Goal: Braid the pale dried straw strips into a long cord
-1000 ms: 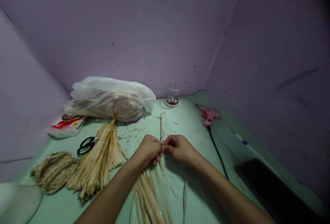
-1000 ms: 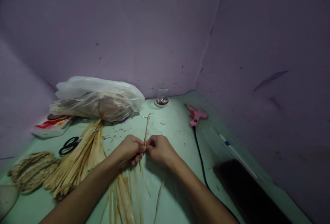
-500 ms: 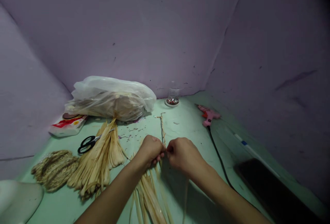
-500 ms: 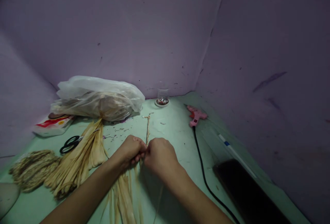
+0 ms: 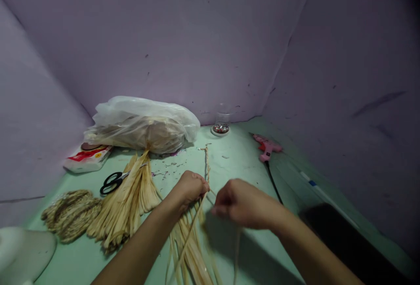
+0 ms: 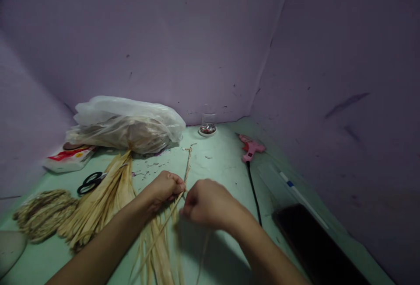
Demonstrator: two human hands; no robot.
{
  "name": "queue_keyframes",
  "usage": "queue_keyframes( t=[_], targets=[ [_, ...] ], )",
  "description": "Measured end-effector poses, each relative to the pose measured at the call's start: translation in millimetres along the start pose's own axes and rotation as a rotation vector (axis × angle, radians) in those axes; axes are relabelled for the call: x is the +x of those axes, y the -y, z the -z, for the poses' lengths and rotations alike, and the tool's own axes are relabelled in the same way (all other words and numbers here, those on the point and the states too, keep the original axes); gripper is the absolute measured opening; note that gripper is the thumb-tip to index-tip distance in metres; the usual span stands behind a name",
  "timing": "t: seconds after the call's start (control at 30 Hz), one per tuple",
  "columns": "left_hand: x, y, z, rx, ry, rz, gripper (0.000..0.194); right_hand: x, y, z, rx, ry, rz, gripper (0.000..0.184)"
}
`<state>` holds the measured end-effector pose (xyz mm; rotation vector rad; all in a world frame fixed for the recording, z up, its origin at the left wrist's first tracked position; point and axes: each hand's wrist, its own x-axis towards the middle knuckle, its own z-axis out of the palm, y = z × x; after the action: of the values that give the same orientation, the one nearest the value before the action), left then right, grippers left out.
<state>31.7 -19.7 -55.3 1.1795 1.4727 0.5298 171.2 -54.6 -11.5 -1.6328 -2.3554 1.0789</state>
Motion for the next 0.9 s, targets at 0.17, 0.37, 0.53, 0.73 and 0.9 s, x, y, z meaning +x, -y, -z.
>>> queue_keyframes(
  t=[0.17,0.37,0.53,0.73,0.9],
  targets=[
    [1.1,1.2,-0.7,-0.014,0.025,-0.009,0.007,31.2,-23.7,-6.6,0.493,-0.291,-0.242,0.016],
    [3.0,3.9,-2.9,-0.023,0.015,-0.007,0.006,41.3,-10.8,-30.7,0.831,-0.144,-0.299,0.007],
    [1.7,1.4,-4.2,-0.027,-0.004,0.001,0.007,38.0,-13.4,-24.7,0.782,-0.095,-0.267,0.012],
    [-0.4,-0.7,-4.6,-0.077,-0.02,-0.029,0.006,33.4,-19.6,-12.9,0.702,-0.282,-0.253,0.02],
    [-0.6,-0.1,-4.5,-0.079,-0.011,-0.035,0.008,27.4,-3.0,-14.7,1.043,-0.089,-0.332,0.034]
  ],
)
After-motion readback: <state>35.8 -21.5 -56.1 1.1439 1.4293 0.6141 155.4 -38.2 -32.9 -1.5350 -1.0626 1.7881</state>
